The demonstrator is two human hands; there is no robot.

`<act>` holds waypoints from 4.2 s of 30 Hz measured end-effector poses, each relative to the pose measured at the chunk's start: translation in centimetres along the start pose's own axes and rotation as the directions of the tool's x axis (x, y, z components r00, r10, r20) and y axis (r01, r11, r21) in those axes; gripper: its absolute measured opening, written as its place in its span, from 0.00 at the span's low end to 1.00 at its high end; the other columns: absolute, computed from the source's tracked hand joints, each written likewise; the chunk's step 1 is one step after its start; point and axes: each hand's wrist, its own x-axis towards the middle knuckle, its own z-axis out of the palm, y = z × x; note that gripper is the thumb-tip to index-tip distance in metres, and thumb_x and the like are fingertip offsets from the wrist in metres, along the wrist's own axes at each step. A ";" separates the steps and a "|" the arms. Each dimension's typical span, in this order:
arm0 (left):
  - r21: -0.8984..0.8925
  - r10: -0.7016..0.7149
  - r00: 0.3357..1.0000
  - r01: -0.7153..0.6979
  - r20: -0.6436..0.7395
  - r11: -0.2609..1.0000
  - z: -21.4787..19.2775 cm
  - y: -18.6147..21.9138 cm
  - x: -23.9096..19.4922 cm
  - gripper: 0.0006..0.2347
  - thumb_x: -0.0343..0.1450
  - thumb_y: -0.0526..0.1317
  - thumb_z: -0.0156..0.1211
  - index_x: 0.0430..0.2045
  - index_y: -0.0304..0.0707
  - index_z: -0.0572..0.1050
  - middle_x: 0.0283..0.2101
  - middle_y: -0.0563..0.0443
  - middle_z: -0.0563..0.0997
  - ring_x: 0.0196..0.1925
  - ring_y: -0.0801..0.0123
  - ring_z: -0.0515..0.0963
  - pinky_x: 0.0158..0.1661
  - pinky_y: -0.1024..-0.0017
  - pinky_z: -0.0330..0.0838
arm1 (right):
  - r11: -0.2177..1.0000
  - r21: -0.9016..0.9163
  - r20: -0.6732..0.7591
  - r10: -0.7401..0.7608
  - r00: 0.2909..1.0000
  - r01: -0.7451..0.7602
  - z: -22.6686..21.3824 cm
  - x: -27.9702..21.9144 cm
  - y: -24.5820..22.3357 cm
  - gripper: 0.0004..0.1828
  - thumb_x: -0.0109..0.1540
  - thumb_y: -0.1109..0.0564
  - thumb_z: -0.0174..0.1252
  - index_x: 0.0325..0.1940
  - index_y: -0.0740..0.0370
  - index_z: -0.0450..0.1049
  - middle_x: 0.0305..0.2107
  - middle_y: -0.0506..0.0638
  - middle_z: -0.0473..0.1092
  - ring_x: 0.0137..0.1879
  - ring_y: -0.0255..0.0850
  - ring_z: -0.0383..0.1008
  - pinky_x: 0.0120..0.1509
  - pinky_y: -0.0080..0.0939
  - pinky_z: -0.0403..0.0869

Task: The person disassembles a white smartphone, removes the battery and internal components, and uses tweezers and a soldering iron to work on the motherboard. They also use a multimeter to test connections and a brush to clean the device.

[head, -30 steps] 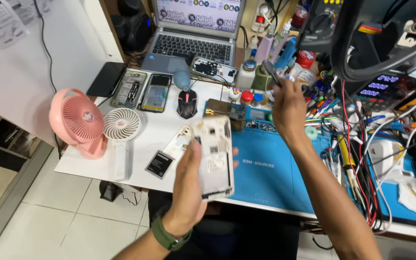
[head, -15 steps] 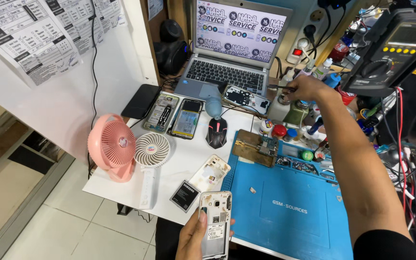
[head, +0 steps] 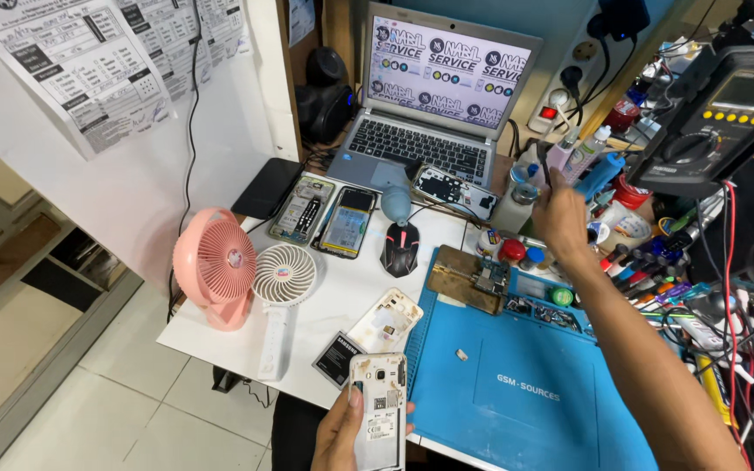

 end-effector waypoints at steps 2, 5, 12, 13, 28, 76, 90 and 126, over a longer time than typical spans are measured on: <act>-0.034 -0.022 0.999 0.020 -0.037 0.999 0.5 0.2 -0.5 0.28 0.76 0.41 0.52 0.69 0.17 0.76 0.60 0.10 0.85 0.53 0.17 0.86 0.51 0.32 0.82 | 0.998 0.053 -0.054 -0.013 0.998 0.016 0.9 -1.4 1.0 0.24 0.71 0.75 0.44 0.73 0.77 0.63 0.33 0.65 0.77 0.32 0.56 0.77 0.30 0.54 0.81; -0.016 -0.015 1.000 0.015 0.008 1.000 0.3 -0.1 -0.8 0.28 0.75 0.42 0.52 0.69 0.17 0.76 0.59 0.10 0.86 0.53 0.19 0.87 0.50 0.34 0.83 | 0.994 0.019 0.001 0.107 0.994 -0.107 1.4 -2.1 1.5 0.17 0.72 0.66 0.48 0.65 0.64 0.58 0.45 0.78 0.75 0.42 0.74 0.76 0.44 0.75 0.73; -0.029 0.082 0.996 -0.081 0.024 0.996 0.0 0.0 -1.2 0.27 0.75 0.41 0.52 0.65 0.13 0.78 0.54 0.07 0.87 0.48 0.18 0.88 0.46 0.33 0.84 | 0.988 0.040 0.069 0.145 0.987 -0.148 2.7 -3.1 2.2 0.19 0.70 0.71 0.47 0.65 0.67 0.55 0.40 0.72 0.76 0.43 0.70 0.78 0.46 0.70 0.78; -0.031 0.093 0.995 -0.092 0.030 0.995 0.1 0.2 -1.3 0.27 0.75 0.41 0.52 0.64 0.12 0.78 0.52 0.06 0.86 0.47 0.18 0.88 0.46 0.33 0.84 | 0.989 0.026 0.073 0.144 0.987 -0.147 2.7 -3.2 2.3 0.27 0.65 0.76 0.51 0.67 0.68 0.55 0.38 0.68 0.76 0.43 0.66 0.77 0.47 0.66 0.78; 0.119 -0.053 0.980 0.031 0.192 0.992 0.9 0.7 -3.7 0.33 0.77 0.53 0.43 0.69 0.22 0.77 0.49 0.09 0.90 0.41 0.29 0.89 0.47 0.46 0.84 | 0.997 -0.006 -0.075 -0.071 0.995 0.071 0.3 -4.9 1.2 0.15 0.75 0.74 0.43 0.66 0.71 0.58 0.39 0.72 0.75 0.36 0.63 0.78 0.34 0.61 0.83; 0.081 0.456 0.666 -0.611 0.591 0.787 4.4 -7.8 -7.1 0.36 0.79 0.64 0.41 0.69 0.28 0.69 0.58 0.27 0.86 0.59 0.46 0.88 0.55 0.58 0.84 | 0.978 0.208 -0.122 -0.008 0.992 0.034 -5.2 -44.9 -12.2 0.23 0.69 0.53 0.62 0.69 0.36 0.79 0.42 0.46 0.70 0.38 0.38 0.76 0.38 0.39 0.73; -0.057 0.542 0.605 -0.635 0.583 0.771 4.4 -7.5 -8.1 0.34 0.80 0.61 0.42 0.72 0.30 0.65 0.58 0.29 0.86 0.61 0.50 0.86 0.58 0.58 0.82 | 0.955 0.292 -0.314 0.043 0.949 0.053 -5.1 -44.3 -15.3 0.16 0.68 0.53 0.63 0.58 0.45 0.86 0.39 0.46 0.70 0.31 0.34 0.64 0.36 0.34 0.65; -0.252 0.491 0.585 -0.444 0.645 0.860 4.3 -7.0 -7.4 0.31 0.83 0.56 0.36 0.81 0.39 0.54 0.69 0.28 0.77 0.67 0.49 0.81 0.67 0.54 0.75 | 0.951 0.068 -0.373 -0.257 0.891 0.303 -4.7 -44.4 -14.7 0.16 0.68 0.53 0.65 0.60 0.52 0.82 0.33 0.47 0.74 0.25 0.37 0.71 0.28 0.37 0.68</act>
